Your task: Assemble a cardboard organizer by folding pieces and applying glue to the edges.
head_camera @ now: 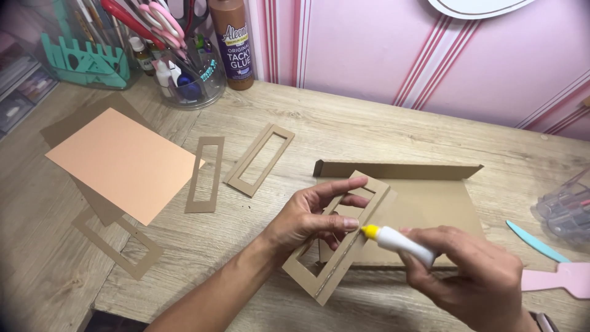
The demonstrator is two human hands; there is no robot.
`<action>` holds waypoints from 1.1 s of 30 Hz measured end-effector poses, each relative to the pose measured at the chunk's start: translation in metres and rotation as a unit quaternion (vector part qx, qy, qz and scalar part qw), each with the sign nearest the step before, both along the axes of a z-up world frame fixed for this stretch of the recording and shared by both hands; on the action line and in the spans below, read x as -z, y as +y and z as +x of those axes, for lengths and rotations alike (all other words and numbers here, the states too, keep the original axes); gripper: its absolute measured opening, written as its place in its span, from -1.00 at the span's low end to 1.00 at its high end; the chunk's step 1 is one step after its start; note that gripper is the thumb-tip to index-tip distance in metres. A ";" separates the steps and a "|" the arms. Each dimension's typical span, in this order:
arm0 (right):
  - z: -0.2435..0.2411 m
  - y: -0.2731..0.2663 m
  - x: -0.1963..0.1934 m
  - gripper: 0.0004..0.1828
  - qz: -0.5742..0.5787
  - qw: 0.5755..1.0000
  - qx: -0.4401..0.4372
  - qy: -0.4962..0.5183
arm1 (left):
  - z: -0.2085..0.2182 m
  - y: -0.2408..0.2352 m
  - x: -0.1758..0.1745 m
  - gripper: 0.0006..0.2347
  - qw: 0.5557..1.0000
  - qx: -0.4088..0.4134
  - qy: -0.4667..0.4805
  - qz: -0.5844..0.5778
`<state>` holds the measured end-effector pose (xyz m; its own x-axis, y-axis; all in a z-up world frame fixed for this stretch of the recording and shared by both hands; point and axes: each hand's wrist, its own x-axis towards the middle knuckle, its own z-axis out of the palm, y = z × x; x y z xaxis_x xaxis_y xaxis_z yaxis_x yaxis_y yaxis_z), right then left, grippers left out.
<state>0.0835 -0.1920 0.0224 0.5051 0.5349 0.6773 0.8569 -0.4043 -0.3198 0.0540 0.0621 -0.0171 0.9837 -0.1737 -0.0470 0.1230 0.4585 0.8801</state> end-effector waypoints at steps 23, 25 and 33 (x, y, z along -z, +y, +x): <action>0.017 -0.014 0.015 -0.72 0.017 0.998 0.062 -0.009 | -0.002 -0.001 0.000 -0.39 1.000 0.016 0.021 -0.006; 0.020 -0.015 0.015 -0.72 0.025 0.998 0.061 0.010 | -0.003 0.000 -0.001 -0.40 1.000 0.019 0.009 -0.007; 0.015 -0.005 -0.001 -0.79 0.026 0.999 0.038 -0.017 | -0.003 0.000 -0.002 -0.40 1.000 0.018 0.018 -0.002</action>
<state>0.0981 -0.1966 0.0233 0.5188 0.4601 0.7205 0.8352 -0.4526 -0.3124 0.0513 0.0622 -0.0152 0.9744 -0.2098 -0.0814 0.1714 0.4575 0.8725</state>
